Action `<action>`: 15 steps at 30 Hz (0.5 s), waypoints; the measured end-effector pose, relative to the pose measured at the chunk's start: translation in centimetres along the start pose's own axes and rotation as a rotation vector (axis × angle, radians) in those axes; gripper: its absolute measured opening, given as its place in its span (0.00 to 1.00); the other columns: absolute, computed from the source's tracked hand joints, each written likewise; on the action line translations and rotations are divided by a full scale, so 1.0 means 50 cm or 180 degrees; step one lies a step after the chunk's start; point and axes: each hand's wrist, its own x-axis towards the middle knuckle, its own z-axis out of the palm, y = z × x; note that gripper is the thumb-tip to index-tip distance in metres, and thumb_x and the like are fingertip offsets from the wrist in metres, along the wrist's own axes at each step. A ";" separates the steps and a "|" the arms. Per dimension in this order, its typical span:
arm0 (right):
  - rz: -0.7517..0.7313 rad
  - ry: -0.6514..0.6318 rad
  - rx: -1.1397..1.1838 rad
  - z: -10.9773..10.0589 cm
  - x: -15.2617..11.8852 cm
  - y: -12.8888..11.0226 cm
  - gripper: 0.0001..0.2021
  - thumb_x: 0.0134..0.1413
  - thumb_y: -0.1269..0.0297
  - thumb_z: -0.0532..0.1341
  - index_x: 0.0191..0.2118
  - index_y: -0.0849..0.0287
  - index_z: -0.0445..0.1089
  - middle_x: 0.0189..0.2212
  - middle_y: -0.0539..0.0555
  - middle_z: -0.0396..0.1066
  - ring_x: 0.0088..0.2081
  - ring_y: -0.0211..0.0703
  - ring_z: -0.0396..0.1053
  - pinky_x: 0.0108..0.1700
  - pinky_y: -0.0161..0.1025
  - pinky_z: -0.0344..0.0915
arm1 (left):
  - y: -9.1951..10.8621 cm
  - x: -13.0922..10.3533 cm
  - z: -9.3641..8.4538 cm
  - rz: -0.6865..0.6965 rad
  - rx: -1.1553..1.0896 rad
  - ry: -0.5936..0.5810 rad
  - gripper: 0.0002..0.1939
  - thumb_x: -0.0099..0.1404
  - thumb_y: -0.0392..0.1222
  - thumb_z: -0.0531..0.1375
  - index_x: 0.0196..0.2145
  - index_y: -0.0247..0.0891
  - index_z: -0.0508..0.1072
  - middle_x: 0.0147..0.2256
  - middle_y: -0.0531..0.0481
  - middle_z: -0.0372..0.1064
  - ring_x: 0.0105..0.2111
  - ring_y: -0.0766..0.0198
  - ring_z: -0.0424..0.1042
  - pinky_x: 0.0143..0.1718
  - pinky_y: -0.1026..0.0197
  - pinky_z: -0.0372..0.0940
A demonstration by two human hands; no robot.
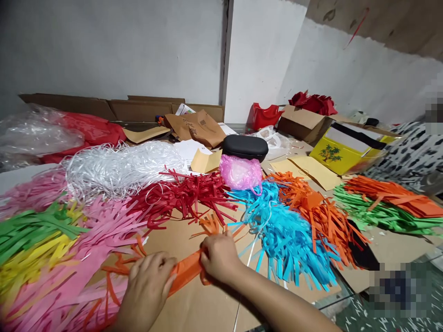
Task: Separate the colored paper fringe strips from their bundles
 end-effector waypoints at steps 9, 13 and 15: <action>-0.2390 0.0533 -0.0682 -0.011 -0.050 0.024 0.04 0.65 0.69 0.59 0.39 0.57 0.72 0.47 0.55 0.78 0.52 0.50 0.69 0.60 0.53 0.52 | 0.020 -0.011 -0.003 0.0724 0.0251 0.0260 0.10 0.65 0.42 0.60 0.41 0.40 0.80 0.40 0.45 0.77 0.46 0.48 0.71 0.63 0.37 0.51; -0.2273 0.0771 -0.0517 0.009 -0.037 0.028 0.04 0.63 0.70 0.60 0.37 0.56 0.72 0.39 0.52 0.80 0.49 0.49 0.70 0.60 0.55 0.51 | 0.030 -0.019 0.015 0.0632 0.0332 0.0715 0.12 0.62 0.48 0.64 0.40 0.39 0.80 0.38 0.44 0.78 0.44 0.48 0.72 0.62 0.35 0.51; -0.2110 0.0720 -0.0441 0.003 -0.034 0.021 0.02 0.62 0.67 0.62 0.39 0.55 0.72 0.40 0.54 0.79 0.49 0.51 0.69 0.59 0.56 0.52 | 0.030 -0.018 0.030 0.0621 0.0314 0.0965 0.09 0.61 0.43 0.65 0.39 0.39 0.80 0.37 0.46 0.78 0.42 0.50 0.73 0.62 0.36 0.52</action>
